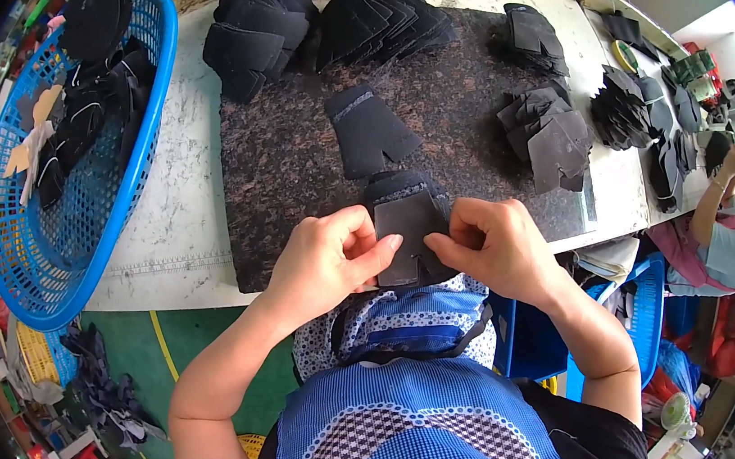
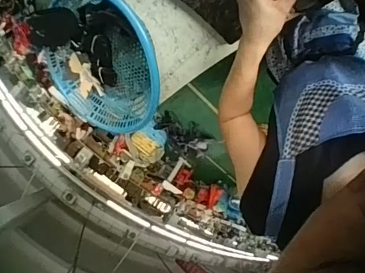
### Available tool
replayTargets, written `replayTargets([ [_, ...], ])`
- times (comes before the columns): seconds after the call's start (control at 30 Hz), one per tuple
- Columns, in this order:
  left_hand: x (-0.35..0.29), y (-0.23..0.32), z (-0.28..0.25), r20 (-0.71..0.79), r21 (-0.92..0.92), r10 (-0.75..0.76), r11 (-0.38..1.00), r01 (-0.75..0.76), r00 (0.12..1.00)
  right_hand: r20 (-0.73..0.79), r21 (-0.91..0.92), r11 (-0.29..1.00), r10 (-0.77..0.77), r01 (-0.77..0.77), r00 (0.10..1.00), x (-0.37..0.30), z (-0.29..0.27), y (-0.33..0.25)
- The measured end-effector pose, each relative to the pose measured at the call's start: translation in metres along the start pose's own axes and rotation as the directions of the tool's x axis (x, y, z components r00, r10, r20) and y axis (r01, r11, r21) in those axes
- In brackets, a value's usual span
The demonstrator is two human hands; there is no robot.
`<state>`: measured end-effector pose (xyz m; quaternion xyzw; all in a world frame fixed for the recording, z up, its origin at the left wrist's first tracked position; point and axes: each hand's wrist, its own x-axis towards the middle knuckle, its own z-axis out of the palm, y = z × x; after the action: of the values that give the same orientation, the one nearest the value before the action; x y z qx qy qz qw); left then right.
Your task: Organizing and inspecting black shoe upper components at a manufacturing workstation.
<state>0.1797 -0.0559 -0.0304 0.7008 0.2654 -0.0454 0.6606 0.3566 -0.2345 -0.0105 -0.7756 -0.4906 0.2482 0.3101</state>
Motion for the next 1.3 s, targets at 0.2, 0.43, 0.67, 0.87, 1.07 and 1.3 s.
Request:
replayTargets([
  [0.2, -0.010, -0.018, -0.043, -0.441, 0.069, 0.264, 0.963, -0.261, 0.858, -0.171, 0.309, 0.950, -0.002, 0.056, 0.985, 0.050, -0.044, 0.003],
  [0.43, 0.002, -0.027, -0.058, -0.411, 0.098, 0.307, 0.951, -0.293, 0.859, 0.057, -0.139, 0.824, -0.547, 0.549, 0.835, 0.133, -0.004, 0.045],
  [0.67, 0.013, -0.011, -0.054, -0.338, 0.306, 0.457, 0.880, -0.363, 0.823, -0.014, -0.164, 0.904, -0.402, 0.395, 0.916, 0.139, -0.008, 0.038],
  [0.87, -0.007, -0.002, -0.054, -0.555, 0.380, 0.610, 0.791, -0.479, 0.566, -0.329, -0.234, 0.730, -0.681, 0.642, 0.654, 0.042, -0.063, -0.028],
  [1.07, 0.005, 0.007, 0.006, 0.336, 0.686, 0.816, 0.130, -0.716, 0.470, -0.269, -0.117, 0.839, -0.542, 0.531, 0.796, -0.031, 0.000, 0.014],
  [1.3, 0.044, 0.069, 0.023, 0.129, 0.547, 0.861, 0.352, -0.759, 0.492, -0.693, -0.422, 0.904, -0.277, -0.062, 0.666, -0.029, -0.076, 0.089],
])
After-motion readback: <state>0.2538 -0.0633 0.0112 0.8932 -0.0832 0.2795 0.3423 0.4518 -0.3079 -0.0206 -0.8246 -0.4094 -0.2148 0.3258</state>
